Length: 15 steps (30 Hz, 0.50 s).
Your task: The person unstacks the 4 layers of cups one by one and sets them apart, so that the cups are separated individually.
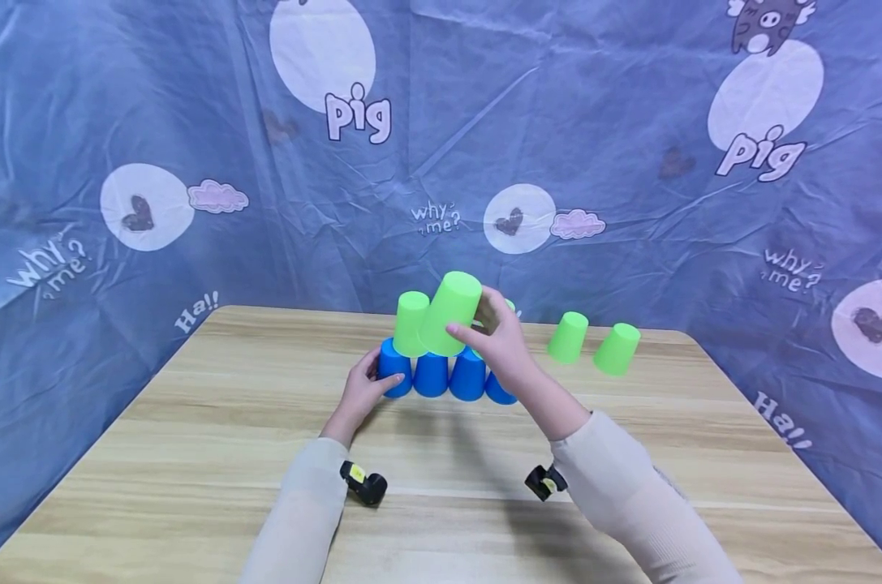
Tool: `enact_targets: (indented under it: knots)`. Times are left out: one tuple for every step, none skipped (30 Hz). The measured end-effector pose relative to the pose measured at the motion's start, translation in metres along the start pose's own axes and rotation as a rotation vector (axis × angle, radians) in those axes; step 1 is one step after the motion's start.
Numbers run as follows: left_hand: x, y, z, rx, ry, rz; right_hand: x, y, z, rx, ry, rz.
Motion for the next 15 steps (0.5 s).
enact_targets:
  knots:
    - [0.0, 0.0, 0.0, -0.003, -0.001, -0.001, 0.0, 0.001, -0.002, -0.001, -0.001, 0.007]
    - [0.0, 0.0, 0.0, -0.006, -0.001, -0.003, 0.001, 0.002, -0.005, 0.001, -0.006, 0.018]
    - [0.0, 0.0, 0.0, -0.004, 0.0, -0.005, 0.001, 0.003, -0.007, 0.0, -0.009, 0.027]
    - [0.0, 0.0, 0.0, -0.011, -0.001, -0.006, 0.001, 0.004, -0.009, 0.001, -0.012, 0.034]
    - [0.0, 0.0, 0.0, -0.017, -0.001, -0.005, 0.002, 0.005, -0.012, -0.003, -0.012, 0.033]
    - [0.0, 0.0, 0.0, -0.019, 0.0, -0.004, 0.002, 0.006, -0.014, -0.005, -0.013, 0.033]
    - [-0.001, 0.001, 0.0, -0.024, 0.0, -0.004, 0.003, 0.007, -0.016, -0.009, -0.014, 0.032]
    - [0.0, 0.001, 0.0, -0.025, 0.001, -0.003, 0.004, 0.008, -0.019, -0.016, -0.013, 0.027]
    - [0.0, 0.0, 0.0, -0.024, 0.002, -0.004, 0.004, 0.009, -0.021, -0.024, -0.013, 0.021]
    - [0.0, 0.0, 0.0, -0.023, 0.001, -0.003, 0.005, 0.011, -0.024, -0.032, -0.014, 0.012]
    - [0.0, 0.0, 0.0, -0.018, 0.002, -0.003, 0.006, 0.012, -0.026, -0.039, -0.015, 0.003]
    - [0.0, -0.001, 0.001, -0.013, 0.001, -0.002, 0.007, 0.013, -0.028, -0.043, -0.016, 0.0]
    - [0.0, -0.001, 0.001, -0.01, -0.001, 0.0, 0.008, 0.014, -0.031, -0.046, -0.018, -0.003]
    - [0.0, -0.002, 0.001, -0.005, -0.002, 0.001, 0.008, 0.014, -0.033, -0.048, -0.017, -0.01]
    - [0.0, -0.002, 0.001, -0.003, -0.003, 0.003, 0.01, 0.015, -0.035, -0.049, -0.016, -0.015]
Point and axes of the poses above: each hand's wrist, its own z-axis towards the middle knuckle, its own x-axis out of the back of the hand, y = z × x, the point moved 6 cm from there along z, towards the middle knuckle, and after that the axes turned 11 degrees about -y, right-handed, at the moved point
